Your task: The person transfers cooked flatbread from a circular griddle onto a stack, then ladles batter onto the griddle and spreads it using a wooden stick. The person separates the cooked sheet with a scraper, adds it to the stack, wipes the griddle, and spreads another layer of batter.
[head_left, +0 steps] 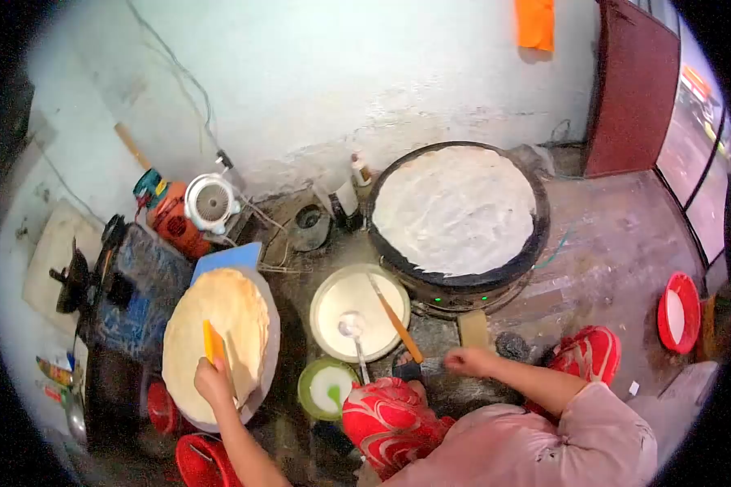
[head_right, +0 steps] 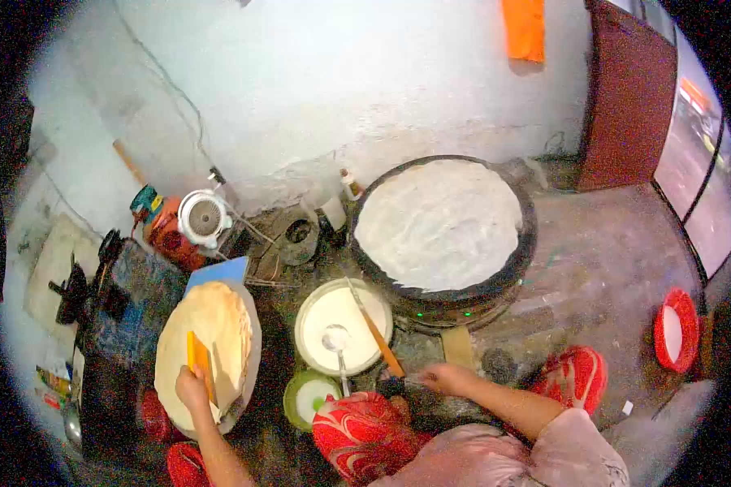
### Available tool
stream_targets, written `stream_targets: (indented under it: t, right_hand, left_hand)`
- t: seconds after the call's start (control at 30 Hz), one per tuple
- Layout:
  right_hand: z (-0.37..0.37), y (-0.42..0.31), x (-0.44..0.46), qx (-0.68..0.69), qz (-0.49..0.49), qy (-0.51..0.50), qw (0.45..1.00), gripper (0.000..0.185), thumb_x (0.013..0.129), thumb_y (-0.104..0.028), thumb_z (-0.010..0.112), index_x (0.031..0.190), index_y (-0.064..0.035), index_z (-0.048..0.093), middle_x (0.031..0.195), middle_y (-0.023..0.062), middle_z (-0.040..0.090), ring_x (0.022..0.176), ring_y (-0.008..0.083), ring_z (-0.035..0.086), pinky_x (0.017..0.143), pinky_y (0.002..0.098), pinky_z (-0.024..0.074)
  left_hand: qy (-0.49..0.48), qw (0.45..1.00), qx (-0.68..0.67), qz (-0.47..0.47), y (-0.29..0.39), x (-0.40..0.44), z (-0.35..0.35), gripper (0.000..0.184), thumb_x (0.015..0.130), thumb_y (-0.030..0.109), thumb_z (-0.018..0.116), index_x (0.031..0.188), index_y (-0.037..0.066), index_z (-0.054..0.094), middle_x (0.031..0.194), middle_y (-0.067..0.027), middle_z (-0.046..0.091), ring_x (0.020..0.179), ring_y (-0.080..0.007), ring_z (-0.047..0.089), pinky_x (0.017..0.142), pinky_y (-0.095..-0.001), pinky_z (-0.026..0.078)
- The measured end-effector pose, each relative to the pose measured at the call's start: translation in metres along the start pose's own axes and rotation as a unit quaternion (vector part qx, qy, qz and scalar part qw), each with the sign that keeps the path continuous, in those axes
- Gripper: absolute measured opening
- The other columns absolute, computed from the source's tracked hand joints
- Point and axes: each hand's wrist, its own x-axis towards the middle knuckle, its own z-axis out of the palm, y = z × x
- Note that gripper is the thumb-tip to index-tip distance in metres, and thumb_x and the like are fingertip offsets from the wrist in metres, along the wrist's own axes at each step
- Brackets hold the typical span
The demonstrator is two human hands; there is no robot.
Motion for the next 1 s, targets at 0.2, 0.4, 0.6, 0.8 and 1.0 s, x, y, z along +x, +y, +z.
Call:
stream_targets:
  t: [0.2, 0.4, 0.6, 0.8, 1.0]
  right_hand:
    - [-0.085, -0.147, 0.000, -0.041, -0.257, 0.264, 0.929, 0.055, 0.073, -0.018, 0.064, 0.122, -0.0099, 0.040, 0.127, 0.0166, 0.041, 0.117, 0.0341, 0.040, 0.098, 0.0406, 0.0329]
    - [-0.142, -0.138, -0.001, -0.359, -0.311, 0.150, 0.867, 0.044, 0.075, -0.023, 0.056, 0.118, -0.0153, 0.046, 0.110, 0.0118, 0.054, 0.098, 0.0274, 0.055, 0.080, 0.0378, 0.0447]
    - [-0.221, 0.074, 0.005, -0.118, 0.132, 0.370, 0.912, 0.072, 0.069, -0.039, 0.067, 0.129, -0.0139, 0.036, 0.083, 0.0158, 0.062, 0.077, 0.0322, 0.061, 0.068, 0.0413, 0.0497]
    - [-0.322, 0.208, -0.004, -0.007, 0.349, 0.525, 0.776, 0.064, 0.065, -0.019, 0.067, 0.123, -0.0119, 0.043, 0.098, 0.0172, 0.062, 0.093, 0.0330, 0.059, 0.079, 0.0404, 0.0465]
    - [-0.394, 0.231, 0.063, -0.062, 0.393, 0.531, 0.748, 0.064, 0.067, -0.025, 0.068, 0.124, -0.0122, 0.043, 0.101, 0.0170, 0.061, 0.093, 0.0336, 0.058, 0.078, 0.0407, 0.0465]
  left_hand:
    - [-0.060, 0.945, -0.109, 0.301, 0.146, -0.060, -0.061, 0.014, 0.072, 0.010, 0.060, 0.074, 0.000, 0.052, 0.067, -0.0149, 0.052, 0.063, -0.0330, 0.052, 0.056, -0.0422, 0.042]
    - [-0.189, 0.839, -0.225, 0.459, 0.245, -0.124, -0.063, 0.052, 0.075, 0.025, 0.064, 0.113, -0.005, 0.044, 0.103, -0.0188, 0.055, 0.087, -0.0297, 0.055, 0.083, -0.0415, 0.040]
    - [-0.168, 0.915, -0.224, 0.289, 0.225, -0.132, -0.066, 0.056, 0.085, 0.028, 0.051, 0.128, -0.003, 0.034, 0.121, -0.0238, 0.043, 0.107, -0.0383, 0.044, 0.090, -0.0477, 0.034]
    - [-0.227, 0.934, -0.263, 0.080, 0.213, -0.171, -0.059, 0.049, 0.094, 0.034, 0.034, 0.131, 0.001, 0.035, 0.134, -0.0216, 0.032, 0.118, -0.0392, 0.037, 0.096, -0.0437, 0.032]
    - [-0.238, 0.940, -0.243, 0.018, 0.259, -0.156, -0.048, 0.049, 0.093, 0.038, 0.032, 0.127, 0.004, 0.042, 0.134, -0.0180, 0.034, 0.118, -0.0383, 0.038, 0.093, -0.0449, 0.035]
